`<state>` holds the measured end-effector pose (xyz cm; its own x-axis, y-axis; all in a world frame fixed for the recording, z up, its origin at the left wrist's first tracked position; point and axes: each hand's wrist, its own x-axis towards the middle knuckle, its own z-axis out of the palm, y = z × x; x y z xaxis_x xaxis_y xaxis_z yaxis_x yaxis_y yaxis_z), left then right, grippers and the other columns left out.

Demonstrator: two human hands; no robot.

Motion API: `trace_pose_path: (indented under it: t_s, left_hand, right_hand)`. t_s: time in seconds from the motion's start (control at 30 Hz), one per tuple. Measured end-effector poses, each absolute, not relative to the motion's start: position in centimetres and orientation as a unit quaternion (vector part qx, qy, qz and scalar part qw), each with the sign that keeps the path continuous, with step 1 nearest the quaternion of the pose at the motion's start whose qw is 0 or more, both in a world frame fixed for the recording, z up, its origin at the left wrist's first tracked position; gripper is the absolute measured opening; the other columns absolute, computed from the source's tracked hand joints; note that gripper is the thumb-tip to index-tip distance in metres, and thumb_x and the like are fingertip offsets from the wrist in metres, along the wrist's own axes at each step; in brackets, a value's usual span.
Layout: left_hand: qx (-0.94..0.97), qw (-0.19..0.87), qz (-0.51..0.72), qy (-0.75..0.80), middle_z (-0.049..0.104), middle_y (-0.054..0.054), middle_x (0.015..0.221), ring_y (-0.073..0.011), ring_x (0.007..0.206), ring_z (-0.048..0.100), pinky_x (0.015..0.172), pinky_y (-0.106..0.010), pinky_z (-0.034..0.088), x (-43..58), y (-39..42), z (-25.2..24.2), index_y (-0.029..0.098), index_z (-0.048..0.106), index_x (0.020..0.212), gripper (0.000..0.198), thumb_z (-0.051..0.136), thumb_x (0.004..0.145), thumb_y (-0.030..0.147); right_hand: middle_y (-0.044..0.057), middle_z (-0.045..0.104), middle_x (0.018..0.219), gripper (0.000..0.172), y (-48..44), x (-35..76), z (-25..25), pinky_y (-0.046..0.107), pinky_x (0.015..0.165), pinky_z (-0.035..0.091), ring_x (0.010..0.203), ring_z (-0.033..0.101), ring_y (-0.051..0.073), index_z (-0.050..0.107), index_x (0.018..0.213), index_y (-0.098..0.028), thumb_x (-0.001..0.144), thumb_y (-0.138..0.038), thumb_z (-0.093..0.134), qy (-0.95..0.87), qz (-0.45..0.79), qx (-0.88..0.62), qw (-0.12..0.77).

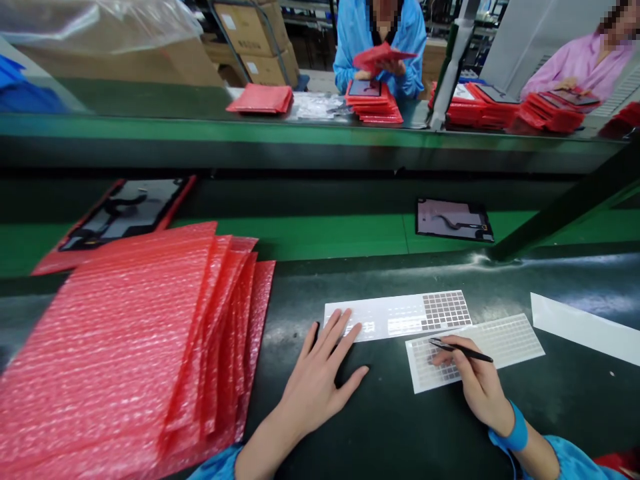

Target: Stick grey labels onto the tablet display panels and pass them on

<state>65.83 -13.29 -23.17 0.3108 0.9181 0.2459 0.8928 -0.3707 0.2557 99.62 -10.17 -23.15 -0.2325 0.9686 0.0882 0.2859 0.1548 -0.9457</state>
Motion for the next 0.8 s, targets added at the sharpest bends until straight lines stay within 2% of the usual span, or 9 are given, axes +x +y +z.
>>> trace_pose_path:
  t_s: [0.17,0.37,0.53,0.8]
  left_hand:
    - [0.797,0.029,0.189,0.573,0.042,-0.013,0.173,-0.0344,0.162,0.037,0.131,-0.061,0.031,65.9,-13.3,-23.1,0.023,0.047,0.161,0.058,0.058,0.106,0.037]
    - [0.776,0.03,0.218,0.591,0.048,-0.014,0.169,-0.0358,0.159,0.043,0.129,-0.064,0.035,65.9,-13.3,-23.2,0.023,0.055,0.152,0.048,0.059,0.106,0.035]
    - [0.769,0.031,0.23,0.596,0.05,-0.016,0.167,-0.0366,0.158,0.043,0.126,-0.065,0.039,65.9,-13.2,-23.2,0.022,0.055,0.148,0.043,0.058,0.106,0.032]
    - [0.749,0.015,0.274,0.604,0.056,-0.017,0.16,-0.0387,0.153,0.05,0.12,-0.065,0.047,65.9,-13.1,-23.1,0.024,0.059,0.141,0.039,0.062,0.103,0.03]
  right_hand:
    - [0.006,0.082,0.101,0.03,-9.8,99.5,-23.2,0.038,0.091,0.064,0.096,0.08,0.023,0.068,0.136,-0.027,0.115,-0.038,0.049,-0.662,0.434,-0.477,0.383]
    - [0.005,0.082,0.101,0.029,-9.9,99.6,-23.3,0.034,0.089,0.065,0.094,0.08,0.021,0.067,0.137,-0.028,0.116,-0.034,0.049,-0.666,0.427,-0.464,0.399]
    - [0.002,0.083,0.099,0.029,-9.2,99.8,-21.9,0.031,0.09,0.065,0.096,0.081,0.019,0.068,0.137,-0.031,0.116,-0.032,0.049,-0.692,0.41,-0.443,0.395]
    - [0.002,0.081,0.092,0.028,-5.0,98.5,-20.0,0.033,0.08,0.066,0.082,0.079,0.019,0.069,0.136,-0.03,0.115,-0.033,0.051,-0.699,0.427,-0.373,0.436]
